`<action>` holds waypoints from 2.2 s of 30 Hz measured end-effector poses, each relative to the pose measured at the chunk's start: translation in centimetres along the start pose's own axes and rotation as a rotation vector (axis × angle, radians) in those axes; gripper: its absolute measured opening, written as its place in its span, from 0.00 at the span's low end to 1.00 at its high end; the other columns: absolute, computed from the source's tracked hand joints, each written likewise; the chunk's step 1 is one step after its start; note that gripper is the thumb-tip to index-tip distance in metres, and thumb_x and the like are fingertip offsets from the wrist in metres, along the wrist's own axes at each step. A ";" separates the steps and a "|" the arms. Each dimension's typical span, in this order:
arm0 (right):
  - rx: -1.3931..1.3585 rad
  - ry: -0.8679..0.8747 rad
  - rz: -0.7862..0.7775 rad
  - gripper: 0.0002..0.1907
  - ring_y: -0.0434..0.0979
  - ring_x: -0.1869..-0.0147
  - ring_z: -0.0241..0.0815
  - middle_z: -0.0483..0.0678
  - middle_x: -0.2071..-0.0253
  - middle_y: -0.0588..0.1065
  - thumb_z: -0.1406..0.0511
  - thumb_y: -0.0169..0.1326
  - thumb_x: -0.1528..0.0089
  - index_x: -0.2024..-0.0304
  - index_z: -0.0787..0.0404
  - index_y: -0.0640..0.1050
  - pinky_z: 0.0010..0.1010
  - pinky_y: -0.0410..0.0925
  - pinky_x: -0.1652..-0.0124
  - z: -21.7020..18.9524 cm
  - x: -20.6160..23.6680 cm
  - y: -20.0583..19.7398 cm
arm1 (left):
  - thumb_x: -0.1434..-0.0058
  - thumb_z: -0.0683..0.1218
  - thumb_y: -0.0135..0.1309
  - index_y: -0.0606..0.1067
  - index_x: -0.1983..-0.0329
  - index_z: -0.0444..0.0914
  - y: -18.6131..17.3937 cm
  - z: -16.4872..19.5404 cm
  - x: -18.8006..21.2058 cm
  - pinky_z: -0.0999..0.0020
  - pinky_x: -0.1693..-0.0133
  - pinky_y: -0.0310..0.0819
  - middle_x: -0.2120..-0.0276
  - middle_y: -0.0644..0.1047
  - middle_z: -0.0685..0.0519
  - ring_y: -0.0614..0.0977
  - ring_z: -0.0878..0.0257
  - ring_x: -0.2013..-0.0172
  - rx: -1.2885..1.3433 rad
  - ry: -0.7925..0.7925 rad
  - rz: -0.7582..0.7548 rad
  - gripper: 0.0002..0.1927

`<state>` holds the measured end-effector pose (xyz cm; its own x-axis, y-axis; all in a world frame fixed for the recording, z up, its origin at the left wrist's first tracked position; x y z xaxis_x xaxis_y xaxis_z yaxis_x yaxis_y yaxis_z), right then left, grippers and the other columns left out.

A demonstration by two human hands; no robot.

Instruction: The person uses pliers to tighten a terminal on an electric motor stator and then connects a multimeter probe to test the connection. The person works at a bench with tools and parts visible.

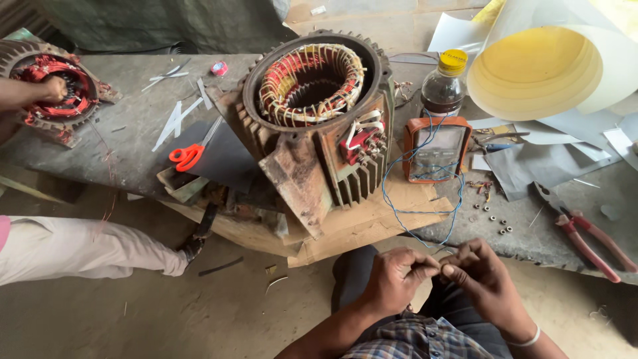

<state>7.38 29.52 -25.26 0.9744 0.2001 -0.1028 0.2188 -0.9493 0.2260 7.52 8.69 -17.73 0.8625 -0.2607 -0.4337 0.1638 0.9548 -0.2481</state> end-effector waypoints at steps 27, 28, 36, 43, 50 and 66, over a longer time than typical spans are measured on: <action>1.005 -0.999 0.338 0.08 0.79 0.59 0.46 0.48 0.61 0.79 0.68 0.67 0.38 0.57 0.58 0.82 0.35 0.71 0.60 -13.4 -14.0 19.2 | 0.34 0.39 0.57 0.80 0.57 0.32 -10.4 -0.8 3.2 0.65 0.58 0.80 0.63 0.83 0.46 0.86 0.55 0.61 -0.138 -0.037 0.285 0.06; 1.010 -0.989 0.334 0.08 0.79 0.60 0.46 0.48 0.61 0.79 0.68 0.67 0.38 0.57 0.58 0.83 0.35 0.71 0.60 -13.4 -14.0 19.2 | 0.34 0.39 0.57 0.80 0.57 0.32 -10.5 -0.8 3.2 0.65 0.58 0.81 0.63 0.83 0.46 0.86 0.56 0.60 -0.123 -0.023 0.290 0.06; 1.035 -0.946 0.368 0.09 0.78 0.62 0.46 0.48 0.63 0.79 0.68 0.68 0.39 0.57 0.58 0.83 0.35 0.70 0.62 -14.0 -14.0 20.3 | 0.36 0.39 0.58 0.80 0.56 0.32 -10.7 -1.5 3.8 0.66 0.58 0.81 0.63 0.84 0.47 0.86 0.57 0.62 -0.100 -0.055 0.291 0.07; 0.882 -0.938 0.312 0.11 0.78 0.62 0.42 0.51 0.64 0.77 0.75 0.65 0.38 0.53 0.65 0.79 0.30 0.70 0.63 -12.5 -9.0 15.6 | 0.31 0.38 0.53 0.77 0.59 0.31 -10.1 -3.4 4.6 0.72 0.65 0.75 0.68 0.78 0.50 0.79 0.63 0.69 -0.052 -0.108 0.231 0.04; 0.741 -0.364 0.011 0.15 0.83 0.63 0.44 0.51 0.62 0.82 0.71 0.66 0.48 0.58 0.63 0.82 0.30 0.74 0.65 -3.5 -3.3 11.0 | 0.32 0.38 0.55 0.78 0.58 0.31 -5.2 -6.9 4.8 0.74 0.66 0.72 0.68 0.80 0.52 0.78 0.69 0.68 0.252 -0.223 0.106 0.04; 0.125 0.073 -0.105 0.10 0.72 0.67 0.37 0.47 0.71 0.74 0.63 0.52 0.31 0.60 0.65 0.78 0.30 0.68 0.65 1.1 -1.6 3.0 | 0.38 0.36 0.61 0.77 0.60 0.35 -0.2 -2.1 0.7 0.58 0.61 0.77 0.64 0.80 0.45 0.83 0.47 0.63 -0.236 0.106 0.064 0.06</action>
<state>6.46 26.06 -25.52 0.9488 0.3124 -0.0476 0.3156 -0.9442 0.0946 7.08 8.02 -19.85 0.8105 -0.2261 -0.5404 -0.0162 0.9135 -0.4065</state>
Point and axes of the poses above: each hand's wrist, its own x-axis away from the middle knuckle, its own y-axis out of the palm, z = x × y, the point moved 2 cm from there along -x, towards the middle knuckle
